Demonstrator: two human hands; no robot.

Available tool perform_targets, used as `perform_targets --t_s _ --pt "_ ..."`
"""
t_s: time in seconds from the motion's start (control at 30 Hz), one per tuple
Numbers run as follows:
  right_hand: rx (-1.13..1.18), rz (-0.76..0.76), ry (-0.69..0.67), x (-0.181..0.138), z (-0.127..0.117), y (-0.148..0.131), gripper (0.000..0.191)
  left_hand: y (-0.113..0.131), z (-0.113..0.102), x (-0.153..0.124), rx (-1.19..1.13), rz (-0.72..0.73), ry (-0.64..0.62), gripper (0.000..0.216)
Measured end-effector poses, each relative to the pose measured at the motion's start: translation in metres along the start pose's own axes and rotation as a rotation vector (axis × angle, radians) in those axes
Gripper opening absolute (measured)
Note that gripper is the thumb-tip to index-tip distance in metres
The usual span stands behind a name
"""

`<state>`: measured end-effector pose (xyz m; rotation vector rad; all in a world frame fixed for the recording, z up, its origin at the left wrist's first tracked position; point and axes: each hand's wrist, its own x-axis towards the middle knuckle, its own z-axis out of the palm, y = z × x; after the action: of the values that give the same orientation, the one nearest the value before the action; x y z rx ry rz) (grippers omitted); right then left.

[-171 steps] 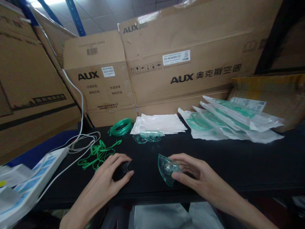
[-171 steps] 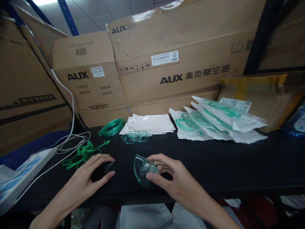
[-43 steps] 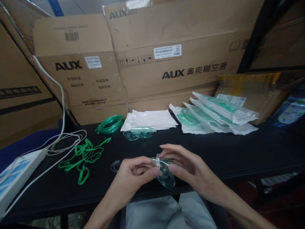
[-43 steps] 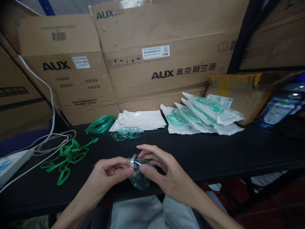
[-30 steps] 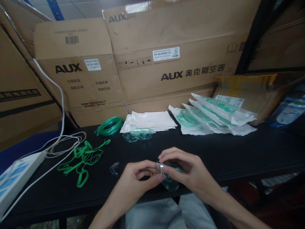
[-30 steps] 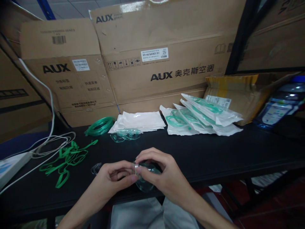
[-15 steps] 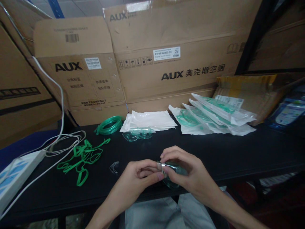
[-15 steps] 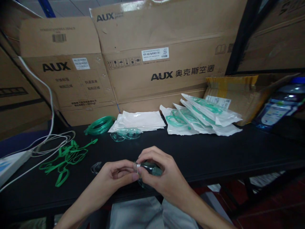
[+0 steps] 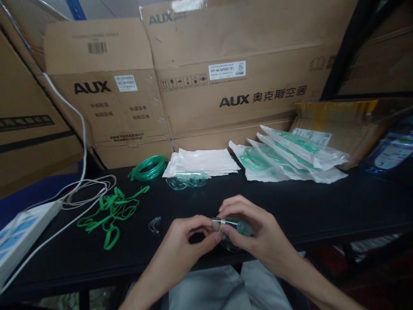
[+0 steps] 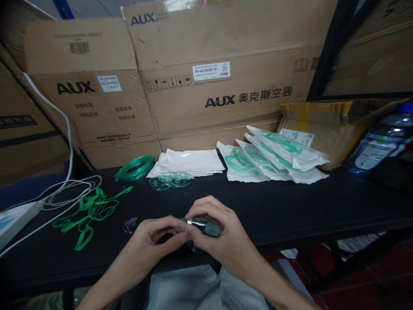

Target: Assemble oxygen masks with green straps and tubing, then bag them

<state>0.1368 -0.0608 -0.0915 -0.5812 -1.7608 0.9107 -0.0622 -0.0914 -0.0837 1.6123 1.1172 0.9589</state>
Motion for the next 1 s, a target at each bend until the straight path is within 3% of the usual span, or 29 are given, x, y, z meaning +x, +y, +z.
perform_targets --t_s 0.13,0.27,0.53,0.77,1.0 --pt "0.026 -0.007 -0.036 0.0005 -0.0018 -0.0008 0.016 0.0032 0.0011 -0.0015 0.041 0.041 0.038 0.013" --pt "0.099 -0.026 -0.075 0.0002 -0.0058 -0.0001 0.018 0.0032 0.0014 -0.0016 0.015 0.041 -0.004 0.016" --pt "0.172 -0.001 -0.050 -0.0015 -0.0055 0.0019 0.017 0.0057 0.0014 -0.0007 -0.012 0.083 0.017 0.018" --pt "0.202 0.002 -0.017 -0.0036 -0.0031 0.0034 0.015 0.0074 -0.0028 0.0002 -0.304 -0.107 0.028 0.022" --pt "0.254 0.041 -0.035 -0.0046 -0.0033 0.0018 0.008 0.0029 -0.0014 -0.0012 -0.223 -0.017 0.037 0.018"
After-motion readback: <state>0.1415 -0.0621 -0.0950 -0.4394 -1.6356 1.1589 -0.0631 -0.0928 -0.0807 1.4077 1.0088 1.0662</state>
